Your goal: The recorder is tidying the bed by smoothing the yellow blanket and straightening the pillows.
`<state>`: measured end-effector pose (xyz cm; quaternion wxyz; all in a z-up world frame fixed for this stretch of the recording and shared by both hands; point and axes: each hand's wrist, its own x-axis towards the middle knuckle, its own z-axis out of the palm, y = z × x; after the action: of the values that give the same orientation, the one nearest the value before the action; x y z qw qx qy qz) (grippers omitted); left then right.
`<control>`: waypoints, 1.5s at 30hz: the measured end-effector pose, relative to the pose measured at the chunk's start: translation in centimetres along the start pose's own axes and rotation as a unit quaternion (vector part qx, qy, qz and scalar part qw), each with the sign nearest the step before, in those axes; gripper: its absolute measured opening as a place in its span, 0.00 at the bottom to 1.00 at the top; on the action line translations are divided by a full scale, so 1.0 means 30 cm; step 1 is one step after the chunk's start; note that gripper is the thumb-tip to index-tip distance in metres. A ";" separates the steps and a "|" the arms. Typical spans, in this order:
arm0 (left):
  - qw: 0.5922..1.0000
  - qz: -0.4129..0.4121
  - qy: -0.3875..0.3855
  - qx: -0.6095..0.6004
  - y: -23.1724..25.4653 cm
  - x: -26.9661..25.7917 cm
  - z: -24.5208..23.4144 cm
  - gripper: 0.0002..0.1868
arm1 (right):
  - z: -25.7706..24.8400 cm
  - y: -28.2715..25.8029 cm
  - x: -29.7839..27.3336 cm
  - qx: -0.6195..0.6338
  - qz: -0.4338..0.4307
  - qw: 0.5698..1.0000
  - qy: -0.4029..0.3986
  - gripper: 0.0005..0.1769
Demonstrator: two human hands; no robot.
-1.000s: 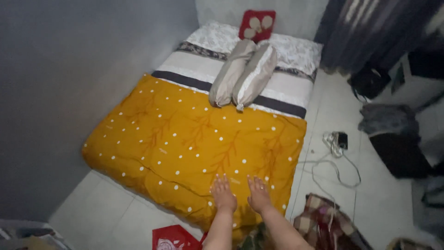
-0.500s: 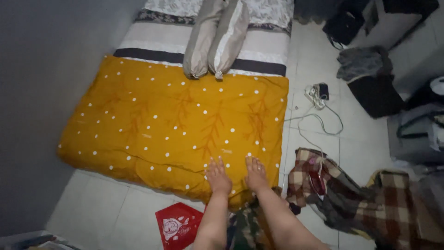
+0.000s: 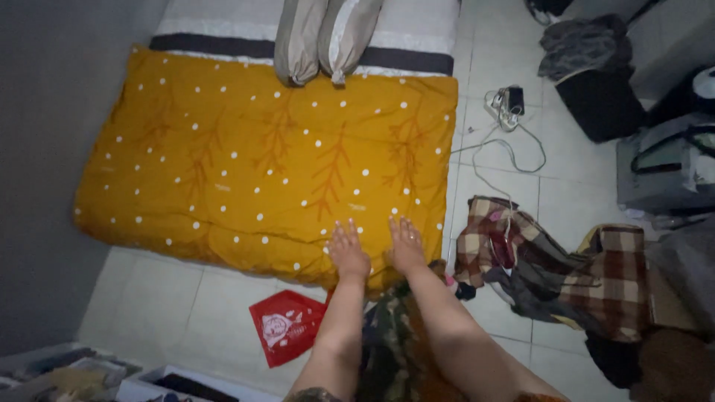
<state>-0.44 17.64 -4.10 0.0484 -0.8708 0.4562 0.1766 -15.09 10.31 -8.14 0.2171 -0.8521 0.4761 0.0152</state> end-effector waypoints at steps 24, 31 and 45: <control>0.999 -0.011 0.021 -0.030 -0.094 -0.121 0.066 0.58 | -0.032 -0.084 -0.147 -0.024 -0.033 0.999 -0.029 0.53; 0.999 -0.025 0.023 0.030 -0.039 -0.122 0.058 0.54 | -0.063 -0.047 -0.141 -0.022 -0.057 0.998 0.006 0.53; 0.998 -0.068 0.000 0.018 0.066 -0.022 -0.224 0.54 | -0.266 -0.014 0.095 -0.113 -0.148 0.979 0.079 0.52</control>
<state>-0.62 15.37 2.55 0.0756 -0.8989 0.3989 0.1647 -14.63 5.14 -1.42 0.0807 -0.9306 0.3558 -0.0306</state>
